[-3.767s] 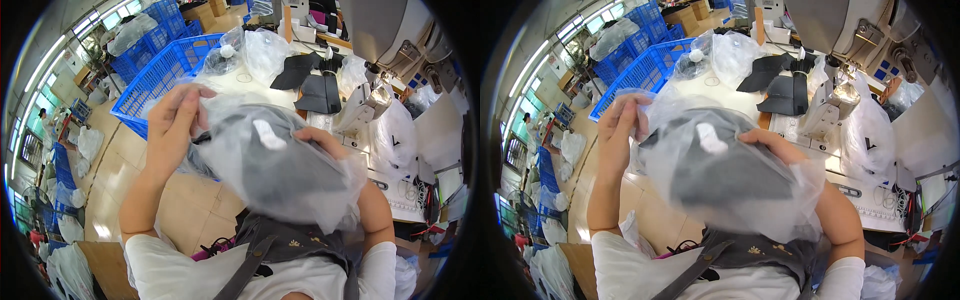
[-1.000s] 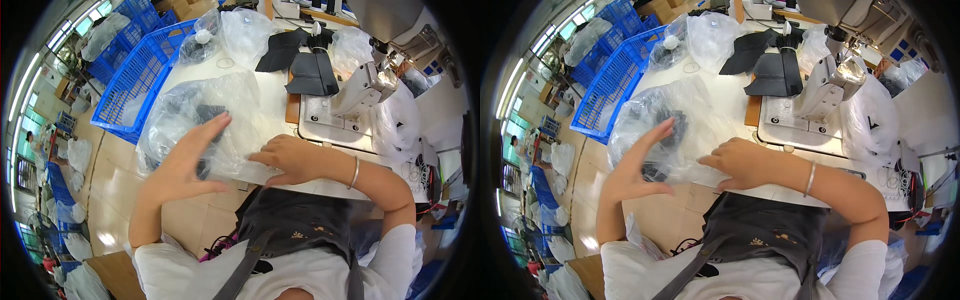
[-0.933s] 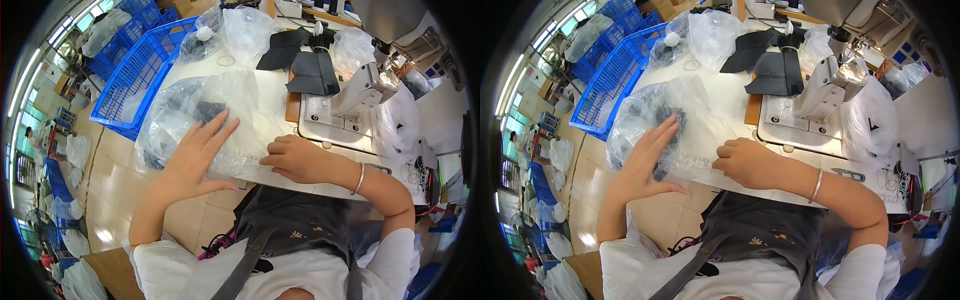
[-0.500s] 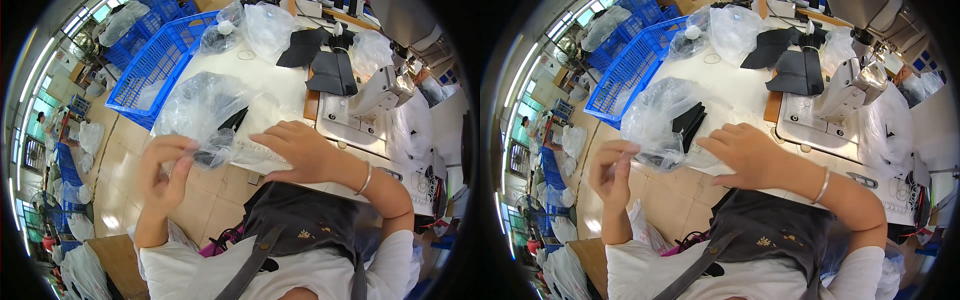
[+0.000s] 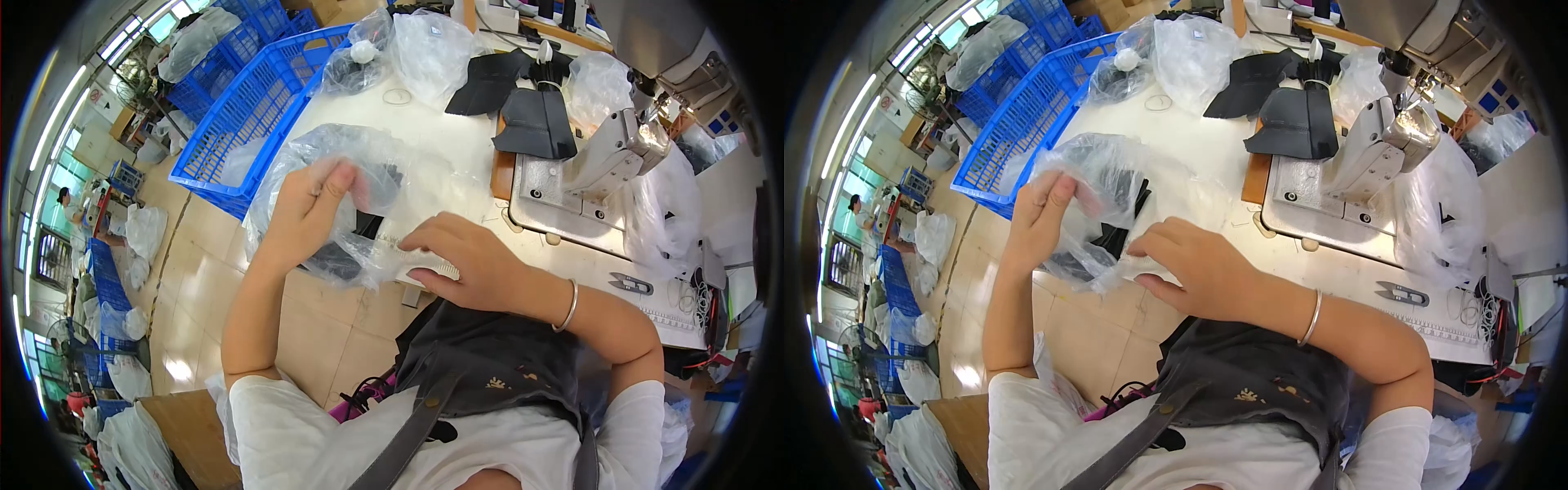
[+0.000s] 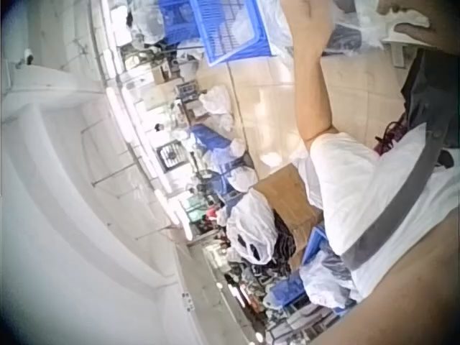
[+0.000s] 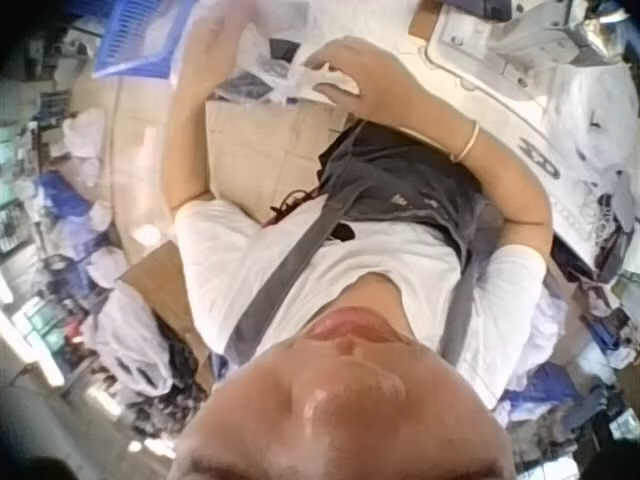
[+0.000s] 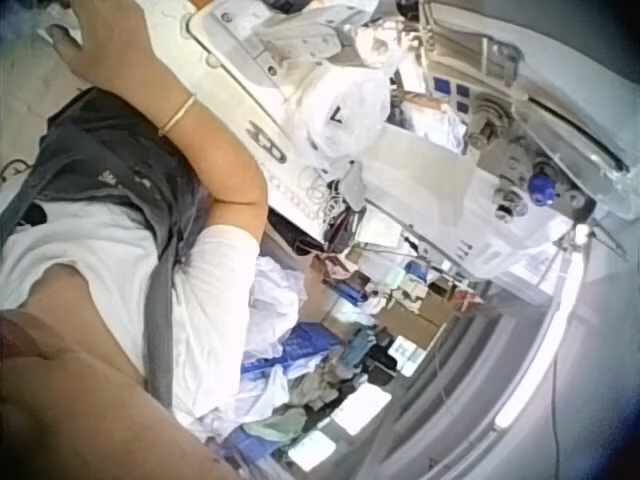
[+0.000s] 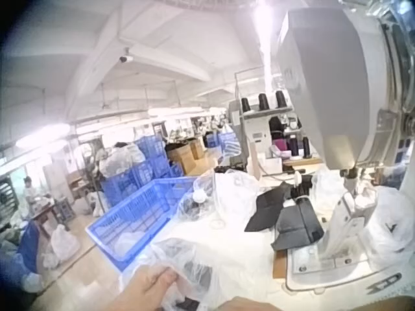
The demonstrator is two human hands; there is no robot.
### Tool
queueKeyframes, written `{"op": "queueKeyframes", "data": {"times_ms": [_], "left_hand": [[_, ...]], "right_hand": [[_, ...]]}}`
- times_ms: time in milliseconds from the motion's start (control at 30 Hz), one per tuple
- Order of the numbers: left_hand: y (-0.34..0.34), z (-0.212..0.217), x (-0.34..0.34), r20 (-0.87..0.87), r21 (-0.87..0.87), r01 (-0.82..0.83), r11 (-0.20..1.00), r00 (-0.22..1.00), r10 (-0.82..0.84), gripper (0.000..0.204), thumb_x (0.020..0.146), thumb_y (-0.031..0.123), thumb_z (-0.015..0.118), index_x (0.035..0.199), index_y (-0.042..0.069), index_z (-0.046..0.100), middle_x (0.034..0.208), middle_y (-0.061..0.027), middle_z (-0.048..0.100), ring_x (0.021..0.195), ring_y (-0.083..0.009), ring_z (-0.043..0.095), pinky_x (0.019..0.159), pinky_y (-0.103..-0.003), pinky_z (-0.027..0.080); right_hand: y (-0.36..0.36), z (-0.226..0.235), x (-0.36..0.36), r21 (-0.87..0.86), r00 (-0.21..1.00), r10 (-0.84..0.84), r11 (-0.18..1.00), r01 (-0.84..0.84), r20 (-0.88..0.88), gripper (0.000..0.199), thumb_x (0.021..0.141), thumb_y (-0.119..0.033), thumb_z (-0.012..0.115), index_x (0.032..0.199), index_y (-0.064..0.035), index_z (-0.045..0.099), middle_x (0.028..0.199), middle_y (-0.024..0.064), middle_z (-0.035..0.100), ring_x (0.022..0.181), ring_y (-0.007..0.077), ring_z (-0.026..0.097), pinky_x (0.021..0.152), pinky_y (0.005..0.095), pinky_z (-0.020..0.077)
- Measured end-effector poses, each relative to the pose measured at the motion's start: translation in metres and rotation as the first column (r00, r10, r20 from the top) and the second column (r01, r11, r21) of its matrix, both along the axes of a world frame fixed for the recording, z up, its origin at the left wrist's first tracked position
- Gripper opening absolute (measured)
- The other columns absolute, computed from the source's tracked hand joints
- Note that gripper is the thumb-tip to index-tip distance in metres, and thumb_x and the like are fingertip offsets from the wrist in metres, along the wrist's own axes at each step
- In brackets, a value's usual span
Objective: The recorder organizes shoe components, then applies a liquid adhesive from a bottle to the edge of a black shoe upper component at a designated workstation.
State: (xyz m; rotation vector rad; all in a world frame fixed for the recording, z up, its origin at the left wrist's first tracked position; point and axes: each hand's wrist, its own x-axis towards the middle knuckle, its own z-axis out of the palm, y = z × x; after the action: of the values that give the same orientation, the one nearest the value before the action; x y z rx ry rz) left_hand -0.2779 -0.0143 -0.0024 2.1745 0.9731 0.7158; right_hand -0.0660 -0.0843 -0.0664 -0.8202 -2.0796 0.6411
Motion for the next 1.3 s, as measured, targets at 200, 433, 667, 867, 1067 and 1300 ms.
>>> {"op": "queueKeyframes", "data": {"times_ms": [200,433,667,867,1067,1300], "left_hand": [[-0.002,-0.002,-0.002,0.204,0.115,0.05,0.992,0.976,-0.073,0.027,0.08,0.02,0.061,0.098,0.002,0.055,0.081,-0.0056,0.057,0.071,-0.0141,0.046,0.068,-0.027,0.038],[-0.004,-0.013,0.016,0.322,0.257,0.019,0.966,0.941,-0.104,0.031,0.087,0.032,0.052,0.098,0.003,0.05,0.081,-0.0089,0.061,0.083,-0.0184,0.056,0.083,-0.03,0.038],[-0.014,-0.073,0.029,0.328,0.102,0.179,0.979,0.923,-0.203,0.023,0.079,0.027,0.061,0.081,0.006,0.053,0.066,-0.0068,0.055,0.063,-0.0223,0.056,0.061,-0.033,0.044],[-0.029,-0.067,0.068,-0.063,0.315,0.076,0.946,0.996,-0.059,0.03,0.07,0.016,0.071,0.094,0.007,0.056,0.074,-0.0075,0.055,0.065,-0.0224,0.056,0.059,-0.031,0.045],[-0.023,-0.042,0.067,0.268,0.174,-0.14,0.975,0.959,0.09,0.031,0.075,0.011,0.066,0.103,0.003,0.056,0.075,-0.0041,0.056,0.064,-0.0126,0.054,0.06,-0.025,0.043],[-0.003,-0.029,0.077,0.618,-0.155,-0.173,0.973,0.751,0.233,0.032,0.09,0.028,0.048,0.101,-0.001,0.056,0.069,-0.0037,0.054,0.056,-0.0074,0.043,0.057,-0.018,0.037]], "right_hand": [[0.018,0.017,0.035,0.319,0.928,-0.054,0.945,-0.071,0.368,0.033,0.066,-0.019,0.068,0.096,-0.0123,0.055,0.105,0.0042,0.052,0.103,0.023,0.046,0.094,0.0414,0.0325],[0.048,0.001,0.074,0.196,0.955,-0.2,0.968,0.158,0.221,0.011,0.079,-0.013,0.059,0.085,-0.0055,0.052,0.095,0.0053,0.056,0.093,0.0208,0.053,0.083,0.0354,0.0421],[0.048,0.018,0.04,-0.554,0.741,-0.383,0.832,0.019,-0.551,0.014,0.085,-0.014,0.05,0.078,-0.0017,0.049,0.066,0.0011,0.051,0.056,0.0069,0.047,0.055,0.0248,0.0464],[0.064,0.015,0.045,-0.779,0.656,-0.51,0.595,-0.199,-0.557,0.012,0.083,-0.015,0.052,0.075,-0.0057,0.048,0.064,-0.0007,0.048,0.056,0.0062,0.046,0.055,0.0245,0.0457],[0.042,0.006,0.065,-0.556,0.775,-0.284,0.825,-0.103,-0.565,0.034,0.083,-0.019,0.054,0.112,-0.0042,0.044,0.091,0.0054,0.054,0.08,0.0116,0.054,0.075,0.0292,0.0462],[0.065,-0.012,0.007,-0.141,0.925,-0.11,0.988,0.062,-0.363,0.052,0.074,-0.031,0.068,0.113,-0.0039,0.047,0.11,0.0128,0.052,0.106,0.0218,0.046,0.081,0.0337,0.042]]}}
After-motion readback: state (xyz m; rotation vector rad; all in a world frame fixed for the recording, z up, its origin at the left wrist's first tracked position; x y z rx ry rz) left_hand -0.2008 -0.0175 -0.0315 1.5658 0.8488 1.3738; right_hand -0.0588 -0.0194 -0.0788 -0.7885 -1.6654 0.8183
